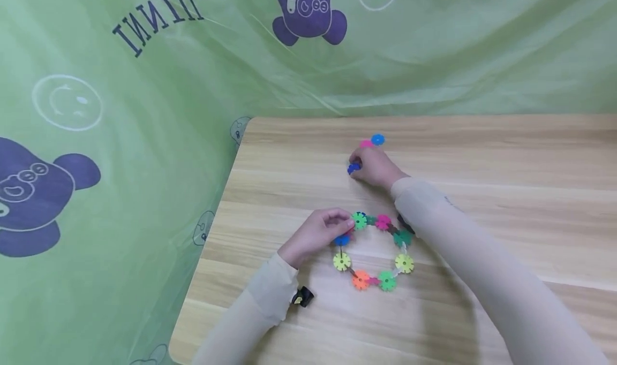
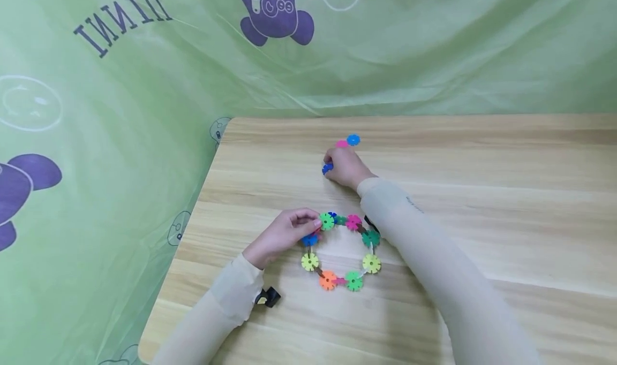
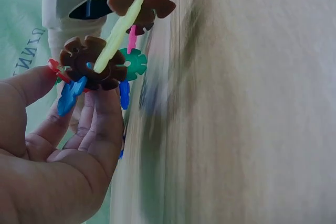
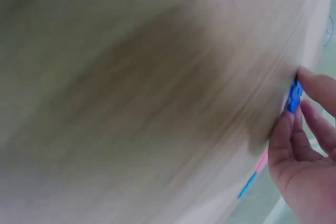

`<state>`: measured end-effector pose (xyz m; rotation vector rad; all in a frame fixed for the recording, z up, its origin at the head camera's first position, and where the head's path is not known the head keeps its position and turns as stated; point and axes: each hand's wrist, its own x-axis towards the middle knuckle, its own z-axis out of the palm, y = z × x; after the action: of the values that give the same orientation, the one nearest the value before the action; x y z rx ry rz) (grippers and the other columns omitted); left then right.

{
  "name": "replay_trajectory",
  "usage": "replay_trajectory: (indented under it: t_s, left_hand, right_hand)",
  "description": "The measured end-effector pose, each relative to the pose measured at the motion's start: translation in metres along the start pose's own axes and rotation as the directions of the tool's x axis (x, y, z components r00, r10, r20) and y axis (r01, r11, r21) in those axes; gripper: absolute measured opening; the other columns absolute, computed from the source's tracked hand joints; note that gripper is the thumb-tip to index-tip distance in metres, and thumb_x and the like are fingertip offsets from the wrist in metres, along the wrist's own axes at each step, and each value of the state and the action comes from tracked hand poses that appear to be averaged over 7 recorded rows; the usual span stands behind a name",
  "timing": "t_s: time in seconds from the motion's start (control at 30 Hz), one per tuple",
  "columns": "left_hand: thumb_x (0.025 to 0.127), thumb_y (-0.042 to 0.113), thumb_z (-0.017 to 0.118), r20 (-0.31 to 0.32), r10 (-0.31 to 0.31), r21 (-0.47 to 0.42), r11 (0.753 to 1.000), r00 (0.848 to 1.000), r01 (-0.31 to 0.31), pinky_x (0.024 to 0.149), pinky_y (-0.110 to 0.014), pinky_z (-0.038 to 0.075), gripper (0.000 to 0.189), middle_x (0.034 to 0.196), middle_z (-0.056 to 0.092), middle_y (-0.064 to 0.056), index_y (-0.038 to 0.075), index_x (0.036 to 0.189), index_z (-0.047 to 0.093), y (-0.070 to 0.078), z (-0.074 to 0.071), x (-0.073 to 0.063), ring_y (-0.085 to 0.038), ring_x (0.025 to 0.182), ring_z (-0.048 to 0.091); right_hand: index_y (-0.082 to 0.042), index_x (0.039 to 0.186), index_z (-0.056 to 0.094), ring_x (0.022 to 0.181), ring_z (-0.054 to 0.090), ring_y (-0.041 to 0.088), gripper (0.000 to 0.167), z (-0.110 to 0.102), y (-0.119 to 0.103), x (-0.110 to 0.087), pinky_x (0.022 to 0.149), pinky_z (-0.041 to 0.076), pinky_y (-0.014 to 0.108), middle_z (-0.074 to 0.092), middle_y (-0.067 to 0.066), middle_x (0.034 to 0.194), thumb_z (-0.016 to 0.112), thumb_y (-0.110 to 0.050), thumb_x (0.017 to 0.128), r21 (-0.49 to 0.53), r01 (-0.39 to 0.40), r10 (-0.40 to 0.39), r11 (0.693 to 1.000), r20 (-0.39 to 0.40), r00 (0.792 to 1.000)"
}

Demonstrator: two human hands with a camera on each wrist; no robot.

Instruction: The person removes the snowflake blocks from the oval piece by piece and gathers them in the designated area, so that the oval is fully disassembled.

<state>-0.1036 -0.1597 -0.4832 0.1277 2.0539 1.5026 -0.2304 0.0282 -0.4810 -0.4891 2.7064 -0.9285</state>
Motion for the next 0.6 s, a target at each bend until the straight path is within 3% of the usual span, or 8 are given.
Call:
replay_trajectory:
  t_s: [0.2, 0.37, 0.6]
  left_hand:
    - [0.098, 0.024, 0.063, 0.001, 0.029, -0.004, 1.000, 1.000, -0.029, 0.080, -0.026, 0.057, 0.022, 0.099, 0.074, -0.013, 0.008, 0.113, 0.069, 0.004, 0.003, 0.006, -0.016, 0.087, 0.071]
    - [0.099, 0.021, 0.062, 0.008, 0.054, 0.001, 0.999, 0.998, -0.054, 0.078, -0.026, 0.058, 0.022, 0.098, 0.075, -0.015, 0.005, 0.112, 0.068, 0.006, 0.006, 0.013, -0.018, 0.087, 0.072]
    - [0.098, 0.022, 0.062, 0.020, 0.018, -0.038, 0.999, 1.000, -0.017, 0.082, -0.026, 0.058, 0.021, 0.103, 0.074, -0.013, 0.008, 0.112, 0.069, 0.011, 0.014, 0.023, -0.019, 0.092, 0.073]
  right_hand:
    - [0.002, 0.113, 0.069, 0.102, 0.063, 0.031, 0.030, -0.012, 0.017, -0.026, 0.095, 0.051, 0.045, 0.071, 0.017, 0.108, 0.074, -0.012, 0.088, -0.045, 0.005, -0.005, 0.999, 0.014, 1.000]
    - [-0.004, 0.114, 0.070, 0.095, 0.061, 0.028, 0.028, -0.018, 0.034, -0.054, 0.090, 0.052, 0.044, 0.071, 0.015, 0.105, 0.075, -0.011, 0.087, -0.009, -0.032, 0.032, 0.999, -0.005, 0.999]
    - [-0.007, 0.113, 0.072, 0.091, 0.062, 0.025, 0.023, -0.022, 0.050, -0.090, 0.086, 0.053, 0.043, 0.072, 0.012, 0.102, 0.071, -0.009, 0.090, 0.043, -0.045, 0.046, 0.998, -0.034, 0.998]
